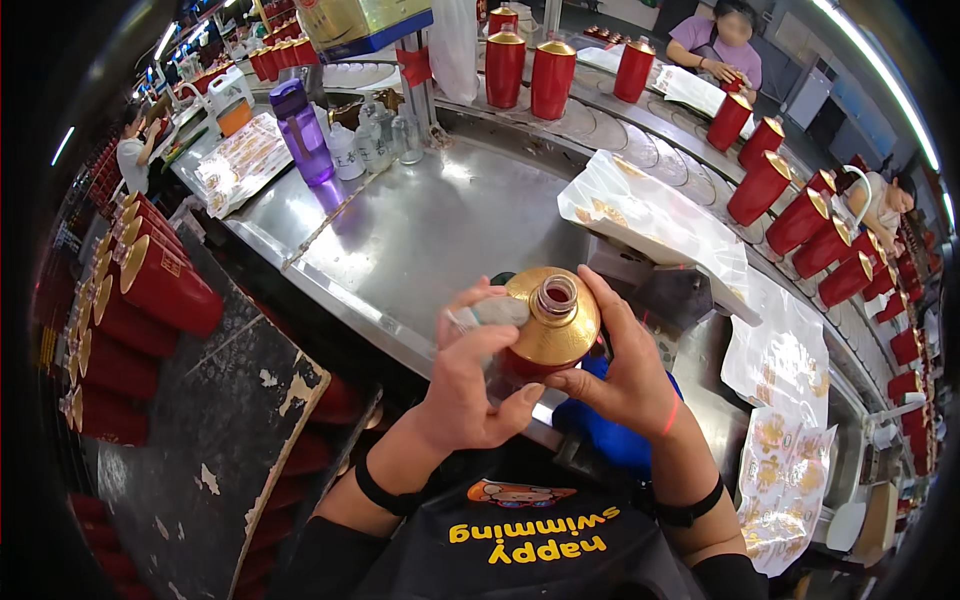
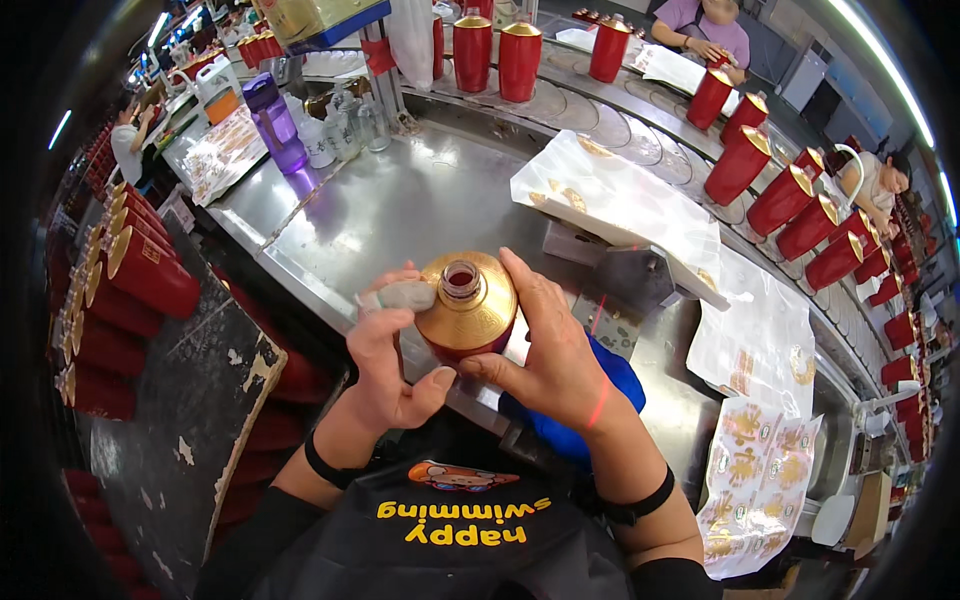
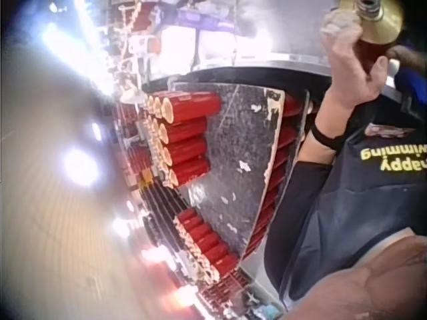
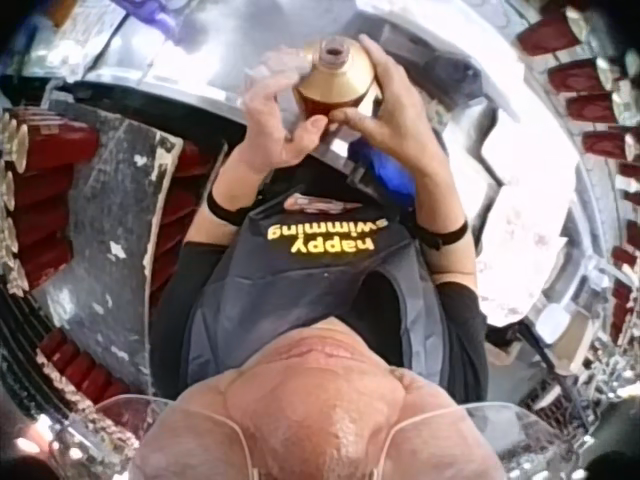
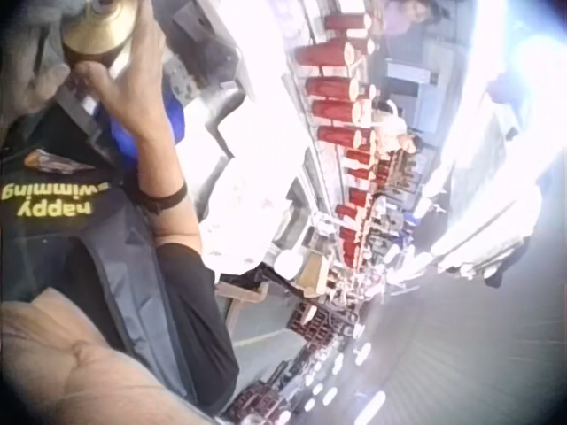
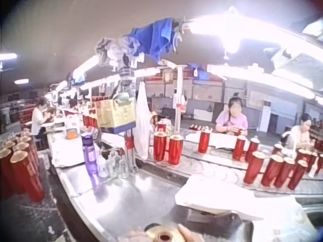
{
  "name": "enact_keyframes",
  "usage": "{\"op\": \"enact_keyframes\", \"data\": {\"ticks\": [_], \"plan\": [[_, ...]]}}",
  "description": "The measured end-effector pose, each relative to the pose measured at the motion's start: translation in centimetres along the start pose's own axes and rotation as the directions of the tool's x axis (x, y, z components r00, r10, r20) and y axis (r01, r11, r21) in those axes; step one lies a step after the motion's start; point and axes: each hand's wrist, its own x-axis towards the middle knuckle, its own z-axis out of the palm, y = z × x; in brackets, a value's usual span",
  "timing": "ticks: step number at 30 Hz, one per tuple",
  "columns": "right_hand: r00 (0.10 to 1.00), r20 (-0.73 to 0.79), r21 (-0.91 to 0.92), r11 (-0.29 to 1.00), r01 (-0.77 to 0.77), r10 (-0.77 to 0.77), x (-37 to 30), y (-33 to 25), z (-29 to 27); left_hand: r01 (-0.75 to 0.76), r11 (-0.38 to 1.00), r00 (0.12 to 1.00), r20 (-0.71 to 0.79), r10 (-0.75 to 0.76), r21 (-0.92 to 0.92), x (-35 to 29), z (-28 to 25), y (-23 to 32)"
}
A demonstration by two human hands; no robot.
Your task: Manually applying and smoothing labels onto red bottles in a factory line.
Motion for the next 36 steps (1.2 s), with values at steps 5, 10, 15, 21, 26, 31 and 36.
{"op": "enact_keyframes", "data": {"ticks": [5, 10, 15, 21, 26, 31, 36], "plan": [[1.000, -0.028, 0.021, 1.000, 0.010, -0.009, 0.3, -0.4, 0.0, 0.075, 0.996, 0.997, -0.008, -0.075, 0.041, 1.6, 0.9, 3.6], [0.999, -0.044, -0.002, 1.000, 0.029, -0.029, 0.0, 0.3, 0.4, 0.042, 0.953, 0.996, 0.067, -0.065, 0.299, 2.0, 1.5, 4.6], [0.997, -0.058, -0.003, 0.999, 0.048, -0.049, 0.1, -0.1, 0.2, 0.089, 0.975, 0.995, 0.031, -0.098, 0.203, 1.2, -0.3, 3.5], [0.997, -0.052, -0.035, 0.997, 0.063, -0.065, 0.1, 0.4, 0.2, 0.029, 0.964, 0.997, 0.066, -0.049, 0.264, 1.9, 0.8, 4.9], [0.997, -0.065, -0.039, 0.999, 0.031, -0.033, -0.1, 0.0, 0.3, 0.181, 0.982, 0.983, -0.046, -0.178, 0.063, 1.2, -0.5, 2.7], [0.995, -0.102, -0.034, 0.999, 0.002, -0.005, -0.3, -0.1, 0.7, 0.211, 0.977, 0.976, 0.044, -0.212, 0.019, 3.5, -0.8, 0.6], [0.994, -0.110, -0.003, 1.000, -0.028, 0.028, -0.2, -0.6, 0.8, 0.301, 0.949, 0.945, 0.159, -0.284, -0.097, 5.8, -0.4, 0.0]]}}
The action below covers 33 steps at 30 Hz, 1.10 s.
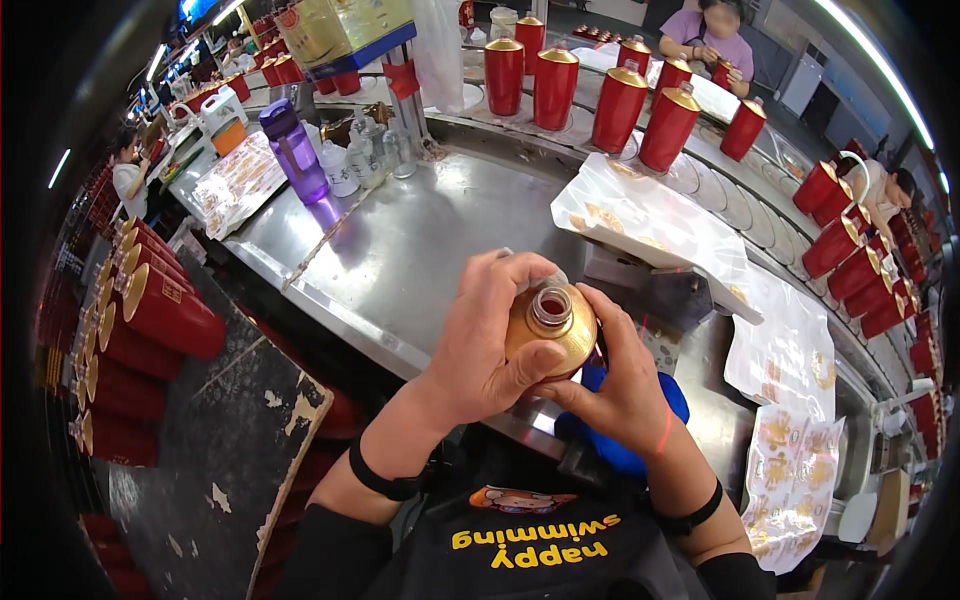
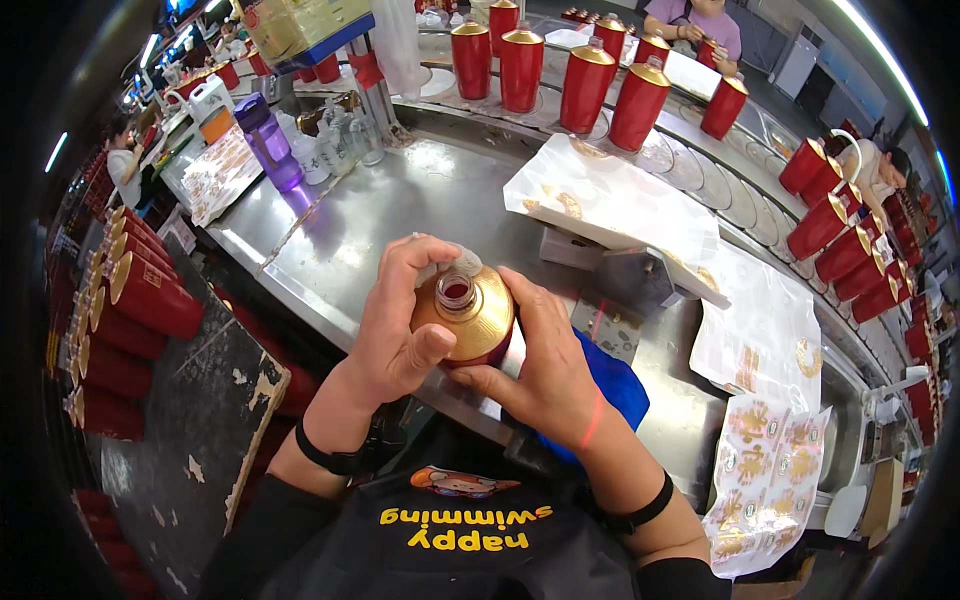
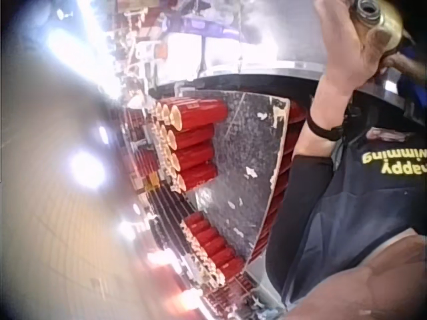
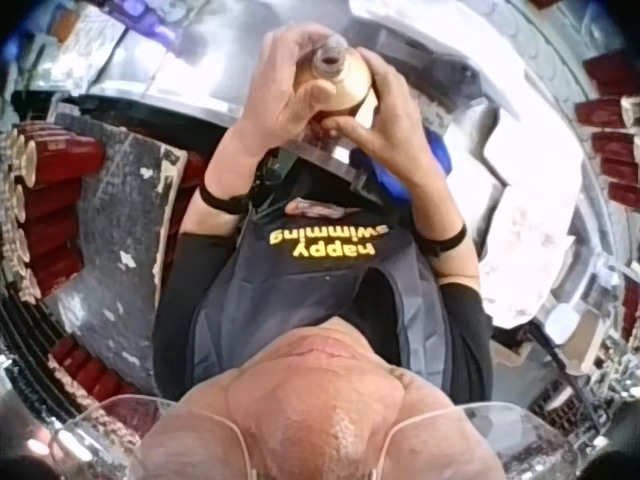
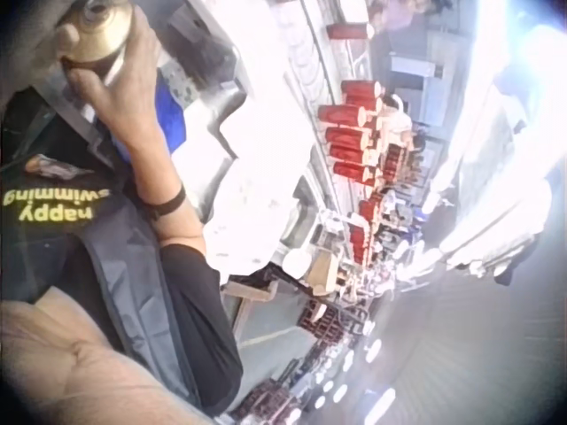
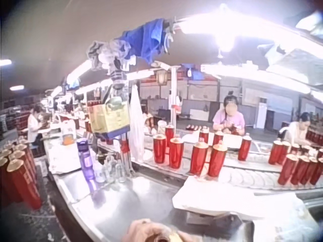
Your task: Manually applying and smoothing labels onto red bottles in a factory line.
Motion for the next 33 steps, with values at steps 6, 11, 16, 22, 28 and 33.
{"op": "enact_keyframes", "data": {"ticks": [6, 11, 16, 22, 28, 33], "plan": [[0.997, -0.016, -0.058, 0.996, 0.071, -0.072, 0.0, 0.5, 0.0, -0.170, 0.979, 0.948, -0.252, 0.194, 0.116, -4.4, 2.1, -1.9], [0.999, -0.024, -0.010, 0.999, 0.038, -0.038, -0.3, 0.5, 0.2, -0.241, 0.955, 0.945, -0.184, 0.272, 0.174, -5.3, 2.2, 0.0], [0.998, -0.036, -0.022, 0.998, 0.054, -0.054, -0.3, 0.5, 0.4, -0.229, 0.872, 0.968, 0.010, 0.249, 0.432, -4.4, 2.1, 2.8], [0.996, -0.049, -0.057, 0.996, 0.072, -0.075, -0.2, 0.4, 0.2, -0.091, 0.948, 0.993, -0.047, 0.111, 0.306, -5.5, 1.6, 2.3], [0.995, -0.044, -0.040, 0.996, 0.083, -0.085, -0.1, 0.7, 0.3, -0.183, 0.844, 0.983, 0.072, 0.169, 0.504, -3.9, 2.8, 4.7], [0.990, -0.090, -0.034, 0.994, 0.108, -0.111, -0.1, 0.7, 0.7, -0.156, 0.936, 0.974, -0.108, 0.198, 0.315, -5.2, 2.5, 2.0]]}}
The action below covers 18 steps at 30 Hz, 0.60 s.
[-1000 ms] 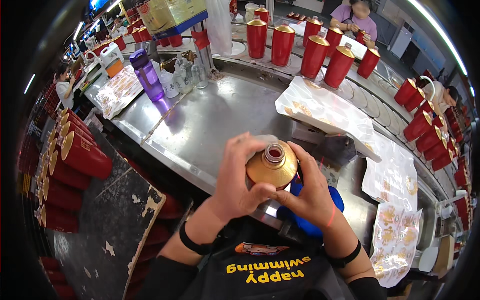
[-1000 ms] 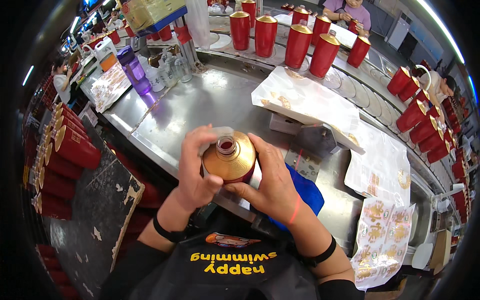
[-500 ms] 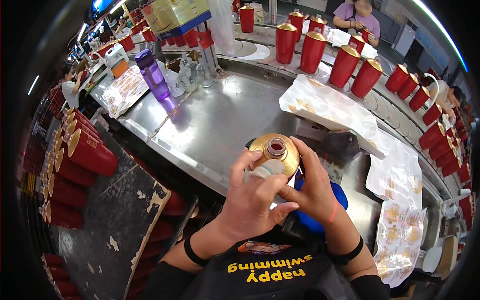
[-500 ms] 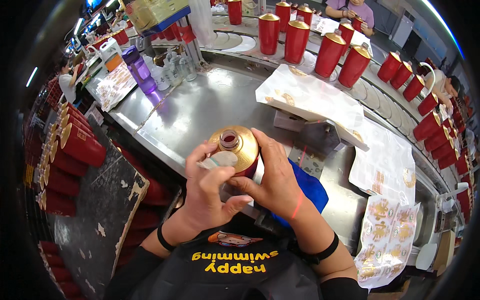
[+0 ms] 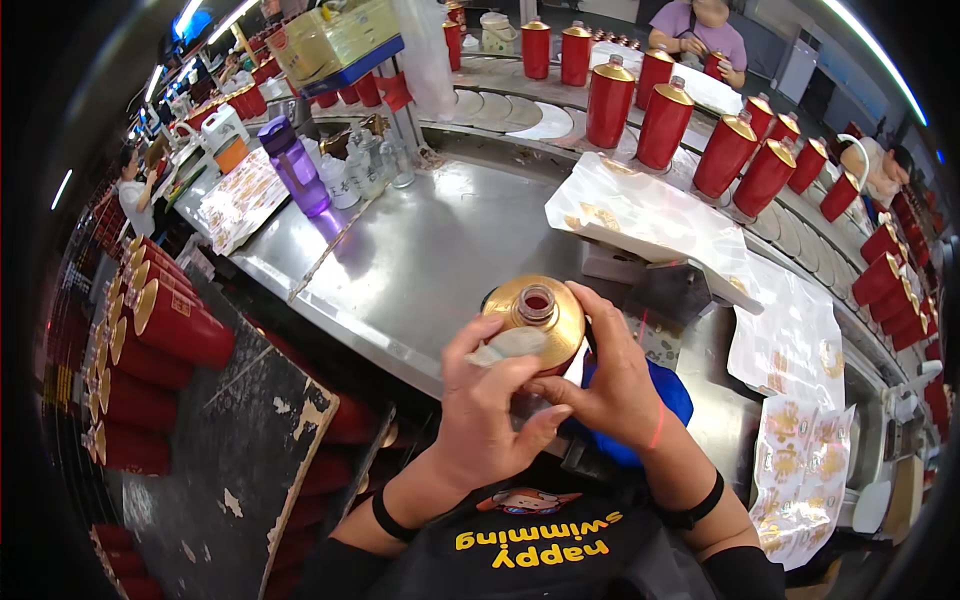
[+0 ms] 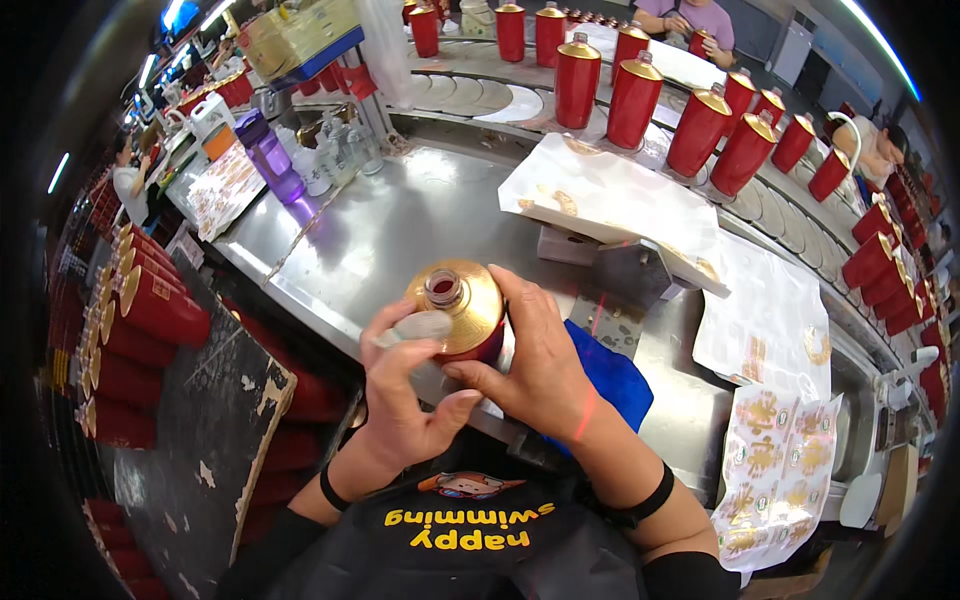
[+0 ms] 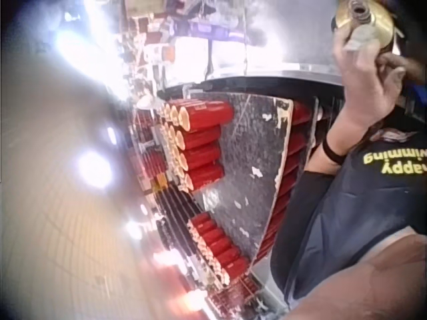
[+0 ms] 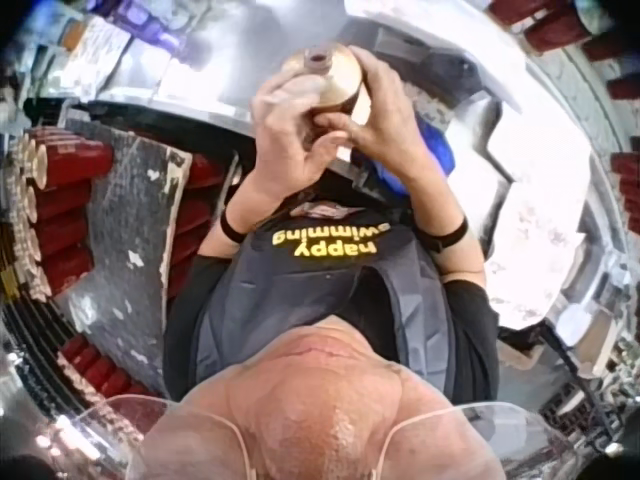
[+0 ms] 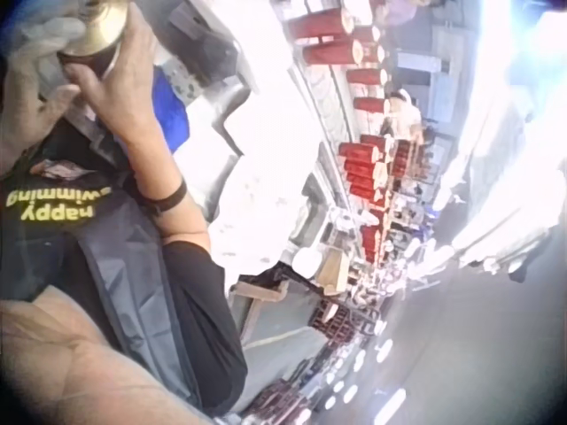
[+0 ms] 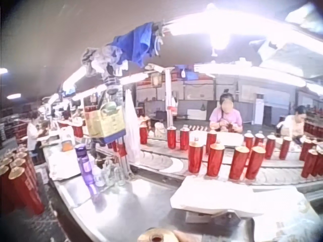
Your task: Manually applying and smoothing labels onto red bottles in a factory line.
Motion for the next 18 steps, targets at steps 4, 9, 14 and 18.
{"op": "enact_keyframes", "data": {"ticks": [4, 9, 14, 18], "plan": [[0.999, 0.025, 0.028, 0.999, -0.021, 0.021, -0.3, -0.3, 0.0, 0.217, 0.964, 0.973, -0.042, -0.226, -0.156, -3.3, 1.1, -2.4], [0.996, 0.089, -0.035, 0.999, -0.012, 0.015, -1.3, 0.7, -0.5, 0.365, 0.733, 0.925, 0.136, -0.354, -0.575, -2.5, 3.0, -4.0], [0.995, 0.064, -0.049, 0.996, -0.069, 0.072, -1.0, -3.0, -4.8, 0.516, 0.354, 0.855, 0.443, -0.271, -0.780, 4.0, 2.2, -3.1], [0.964, -0.033, -0.096, 0.959, -0.266, 0.264, -3.9, -2.5, -8.0, 0.760, -0.086, 0.620, 0.759, -0.201, -0.644, 5.7, 5.7, -1.0]]}}
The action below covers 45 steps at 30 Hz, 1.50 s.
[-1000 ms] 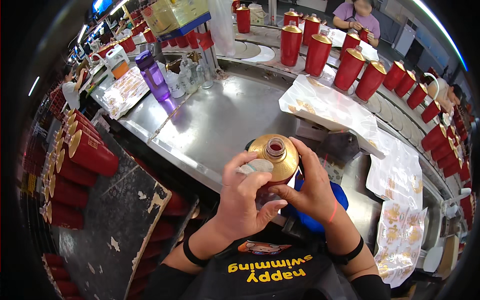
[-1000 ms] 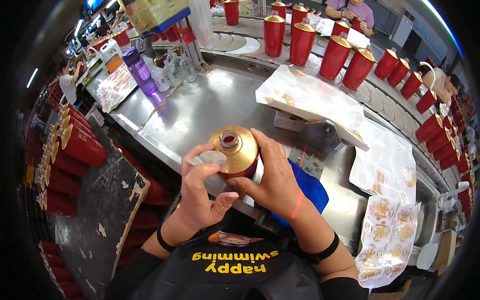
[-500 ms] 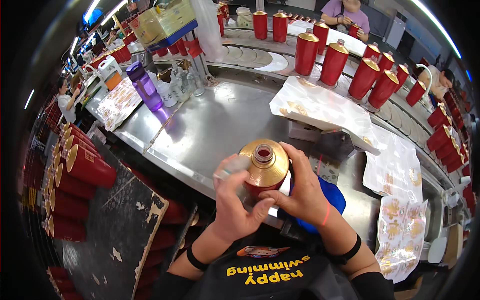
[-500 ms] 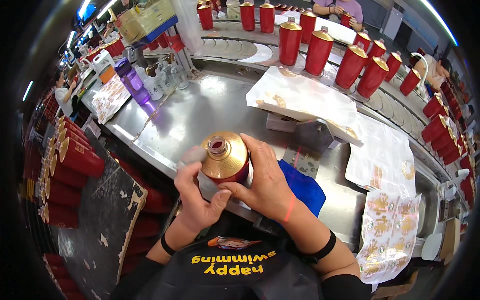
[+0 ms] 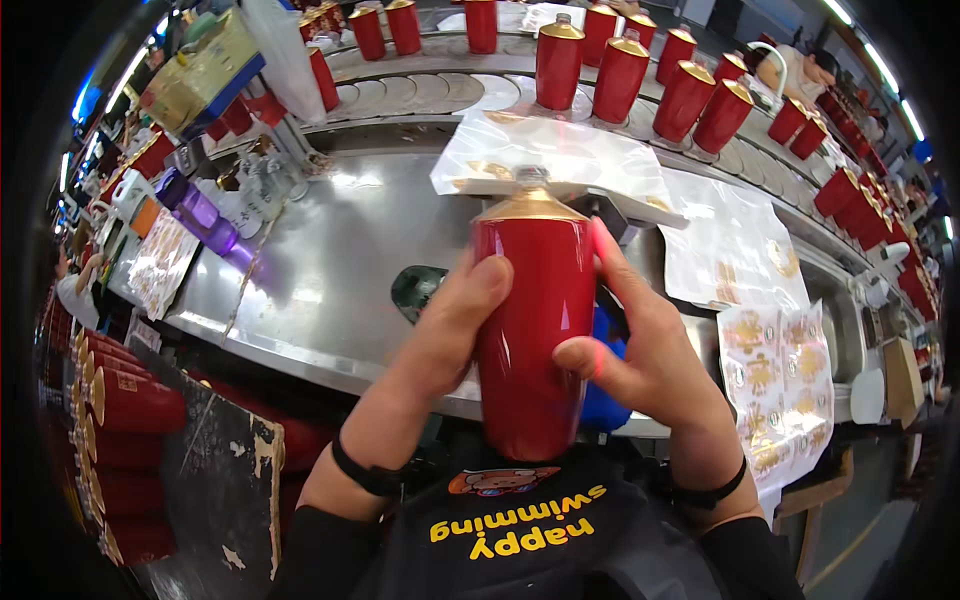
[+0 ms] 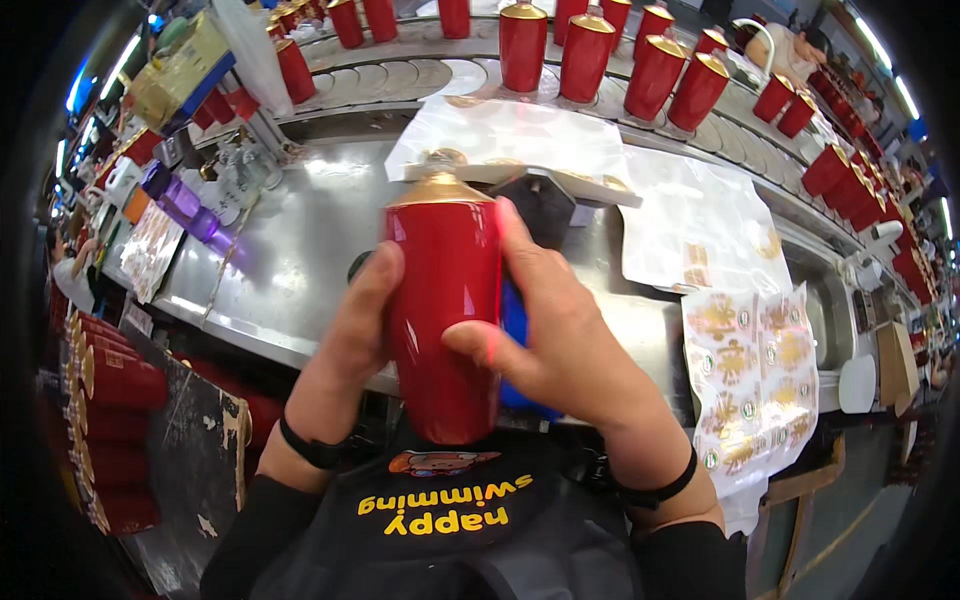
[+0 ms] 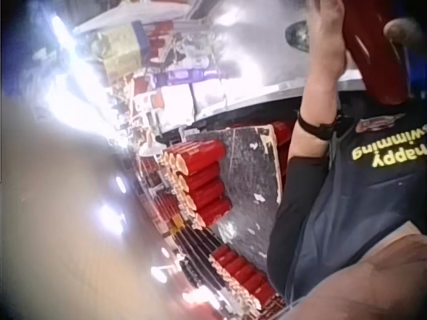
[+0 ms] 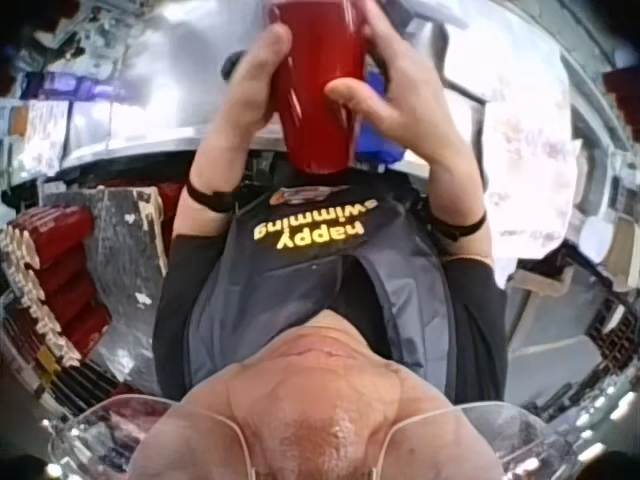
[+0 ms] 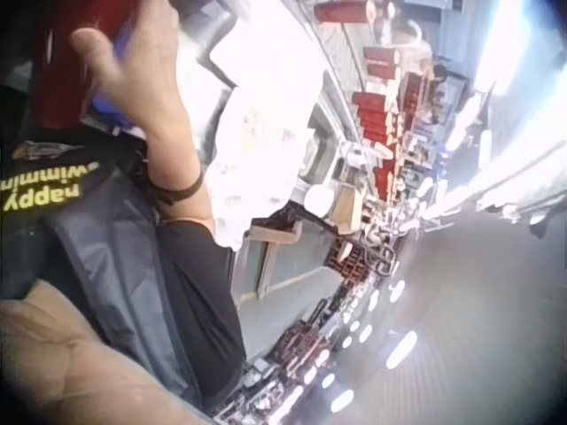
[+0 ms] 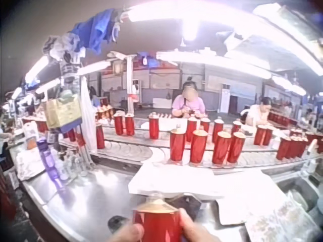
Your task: Manually applying and smoothing labels onto red bottles in a factory line.
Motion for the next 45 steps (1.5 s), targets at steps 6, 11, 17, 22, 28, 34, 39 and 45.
{"op": "enact_keyframes", "data": {"ticks": [6, 11, 17, 22, 28, 34, 39, 45], "plan": [[0.956, -0.072, 0.129, 0.953, -0.275, 0.286, -3.1, 4.2, 0.0, 0.198, 0.975, 0.978, 0.081, -0.191, -0.100, 3.7, 1.2, -4.5], [0.941, -0.044, 0.161, 0.932, -0.324, 0.335, -2.3, 5.6, -0.4, 0.227, 0.967, 0.974, 0.052, -0.222, -0.118, 5.1, 1.2, -5.2], [0.954, -0.128, 0.174, 0.953, -0.246, 0.270, -2.2, 7.2, -0.4, 0.244, 0.960, 0.969, 0.061, -0.238, -0.137, 5.9, 1.5, -5.3], [0.967, -0.058, 0.107, 0.965, -0.240, 0.247, -2.7, 7.8, -0.4, 0.231, 0.973, 0.969, -0.085, -0.233, -0.026, 5.8, 0.3, -5.9], [0.993, -0.010, -0.134, 0.984, -0.117, 0.117, -3.5, 7.5, -5.1, 0.156, 0.965, 0.986, -0.097, -0.139, 0.209, 5.8, 0.6, -5.0], [0.966, -0.174, -0.474, 0.844, -0.252, 0.191, -5.6, 11.1, -12.9, 0.128, 0.963, 0.991, -0.077, -0.113, 0.236, 4.7, 0.3, -5.6], [0.826, -0.123, -0.783, 0.458, -0.421, 0.549, -11.0, 19.6, -22.2, 0.091, 0.962, 0.994, -0.084, -0.071, 0.258, 4.8, 0.6, -6.2], [0.599, -0.259, -0.775, 0.207, -0.597, 0.758, -15.7, 21.0, -28.1, 0.063, 0.952, 0.990, -0.136, -0.022, 0.299, 4.1, -0.1, -7.5]]}}
